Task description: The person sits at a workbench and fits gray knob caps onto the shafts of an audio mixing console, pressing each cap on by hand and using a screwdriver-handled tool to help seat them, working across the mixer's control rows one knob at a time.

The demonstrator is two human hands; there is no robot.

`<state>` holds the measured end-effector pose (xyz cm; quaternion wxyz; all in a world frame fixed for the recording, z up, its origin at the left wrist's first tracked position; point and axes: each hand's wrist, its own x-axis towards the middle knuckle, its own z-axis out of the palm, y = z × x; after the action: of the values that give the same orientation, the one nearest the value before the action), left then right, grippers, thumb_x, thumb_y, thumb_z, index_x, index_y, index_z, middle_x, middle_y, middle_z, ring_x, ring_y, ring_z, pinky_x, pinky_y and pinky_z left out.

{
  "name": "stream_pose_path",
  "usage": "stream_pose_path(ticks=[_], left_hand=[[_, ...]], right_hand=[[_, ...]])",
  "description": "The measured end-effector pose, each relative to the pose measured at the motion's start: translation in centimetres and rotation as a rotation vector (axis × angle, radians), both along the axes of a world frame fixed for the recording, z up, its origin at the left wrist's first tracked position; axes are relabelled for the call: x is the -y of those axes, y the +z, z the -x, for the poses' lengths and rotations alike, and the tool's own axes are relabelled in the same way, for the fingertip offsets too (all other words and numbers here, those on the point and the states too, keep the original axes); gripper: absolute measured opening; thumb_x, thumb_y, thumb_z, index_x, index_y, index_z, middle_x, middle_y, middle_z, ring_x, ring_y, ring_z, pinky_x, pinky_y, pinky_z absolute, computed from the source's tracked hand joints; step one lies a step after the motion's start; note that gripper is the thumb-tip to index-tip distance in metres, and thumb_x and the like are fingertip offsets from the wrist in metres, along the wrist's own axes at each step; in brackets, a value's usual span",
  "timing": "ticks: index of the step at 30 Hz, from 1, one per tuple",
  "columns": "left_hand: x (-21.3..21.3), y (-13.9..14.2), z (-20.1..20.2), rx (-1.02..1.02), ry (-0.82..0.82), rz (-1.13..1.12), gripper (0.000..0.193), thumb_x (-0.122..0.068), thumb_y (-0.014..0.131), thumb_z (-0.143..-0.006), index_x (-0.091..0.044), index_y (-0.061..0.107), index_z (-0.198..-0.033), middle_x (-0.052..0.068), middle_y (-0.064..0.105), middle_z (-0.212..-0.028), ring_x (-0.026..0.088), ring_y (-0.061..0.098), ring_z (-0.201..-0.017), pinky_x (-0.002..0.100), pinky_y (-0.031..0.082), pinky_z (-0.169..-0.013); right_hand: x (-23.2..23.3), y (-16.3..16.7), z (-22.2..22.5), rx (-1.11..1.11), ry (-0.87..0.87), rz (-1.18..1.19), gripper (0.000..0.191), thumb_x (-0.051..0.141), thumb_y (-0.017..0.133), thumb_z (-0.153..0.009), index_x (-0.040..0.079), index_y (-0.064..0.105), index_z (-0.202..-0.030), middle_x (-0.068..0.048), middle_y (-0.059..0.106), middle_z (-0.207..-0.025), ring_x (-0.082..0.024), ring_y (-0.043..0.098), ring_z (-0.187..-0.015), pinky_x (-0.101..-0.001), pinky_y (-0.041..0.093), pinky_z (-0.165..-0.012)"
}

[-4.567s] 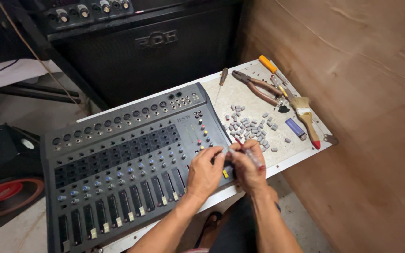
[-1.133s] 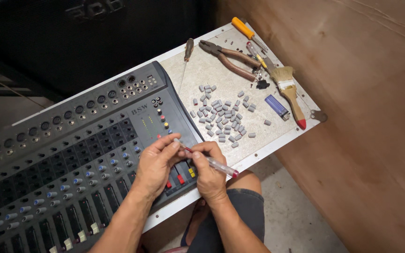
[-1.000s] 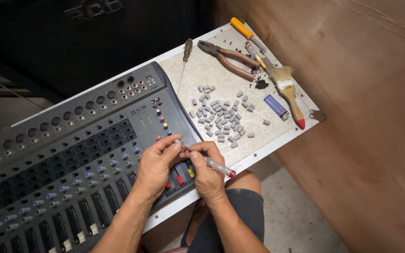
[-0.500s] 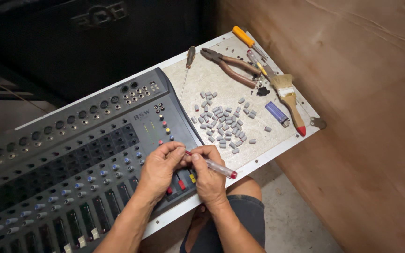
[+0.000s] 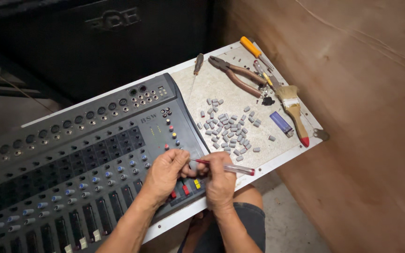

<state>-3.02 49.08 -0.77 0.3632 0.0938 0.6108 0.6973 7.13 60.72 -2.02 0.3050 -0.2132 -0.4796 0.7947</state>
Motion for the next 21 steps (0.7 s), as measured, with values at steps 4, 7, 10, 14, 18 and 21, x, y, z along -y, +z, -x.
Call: stream_pose_path(ticks=[4,7,10,14,18,21], left_hand=[[0.1,0.1,-0.2,0.053,0.053,-0.072,0.029,-0.032,0.061,-0.1,-0.004,0.064,-0.094,0.0,0.063,-0.077,0.014,0.071,-0.072,0.025,0.053,-0.067],[0.0,0.2,-0.3,-0.026,0.034,-0.067,0.028,-0.03,0.062,-0.1,-0.003,0.066,-0.096,0.002,0.066,-0.078,0.012,0.069,-0.072,0.025,0.053,-0.068],[-0.1,0.2,-0.2,-0.04,0.039,-0.012,0.025,-0.028,0.064,-0.098,-0.003,0.067,-0.098,0.001,0.066,-0.077,0.011,0.068,-0.072,0.025,0.053,-0.068],[0.1,-0.1,-0.3,0.013,0.058,-0.078,0.023,-0.023,0.065,-0.099,0.0,0.067,-0.102,0.002,0.066,-0.078,0.011,0.065,-0.072,0.025,0.054,-0.07],[0.2,-0.5,-0.1,0.059,0.073,-0.149,0.024,-0.018,0.064,-0.098,0.001,0.068,-0.111,0.003,0.066,-0.082,0.011,0.063,-0.074,0.027,0.056,-0.074],[0.1,-0.7,-0.1,0.093,0.076,-0.177,0.027,-0.016,0.064,-0.098,0.002,0.069,-0.117,0.003,0.065,-0.084,0.011,0.062,-0.075,0.028,0.057,-0.077]], right_hand=[[0.0,-0.5,0.1,-0.204,-0.051,-0.008,0.03,0.028,0.051,-0.109,0.001,0.057,-0.099,-0.01,0.065,-0.087,-0.015,0.06,-0.076,-0.0289,0.049,-0.071],[0.1,-0.7,0.0,-0.162,-0.038,-0.048,0.03,0.029,0.051,-0.108,0.001,0.058,-0.101,-0.009,0.065,-0.088,-0.014,0.06,-0.077,-0.0288,0.049,-0.071],[0.0,-0.7,0.2,-0.148,-0.012,-0.066,0.029,0.028,0.052,-0.108,0.001,0.058,-0.101,-0.009,0.065,-0.087,-0.014,0.06,-0.077,-0.0284,0.049,-0.071],[0.2,-0.3,0.3,-0.116,-0.007,-0.083,0.024,0.024,0.052,-0.108,0.001,0.058,-0.101,-0.009,0.066,-0.088,-0.014,0.061,-0.078,-0.0277,0.049,-0.073],[1.0,0.8,0.0,0.06,0.001,-0.14,0.016,0.015,0.056,-0.103,0.0,0.06,-0.098,-0.009,0.067,-0.085,-0.015,0.063,-0.076,-0.0281,0.051,-0.073],[1.6,1.9,-0.2,0.018,0.016,-0.415,0.014,0.013,0.056,-0.102,0.0,0.061,-0.099,-0.008,0.068,-0.09,-0.014,0.066,-0.083,-0.0278,0.055,-0.079]])
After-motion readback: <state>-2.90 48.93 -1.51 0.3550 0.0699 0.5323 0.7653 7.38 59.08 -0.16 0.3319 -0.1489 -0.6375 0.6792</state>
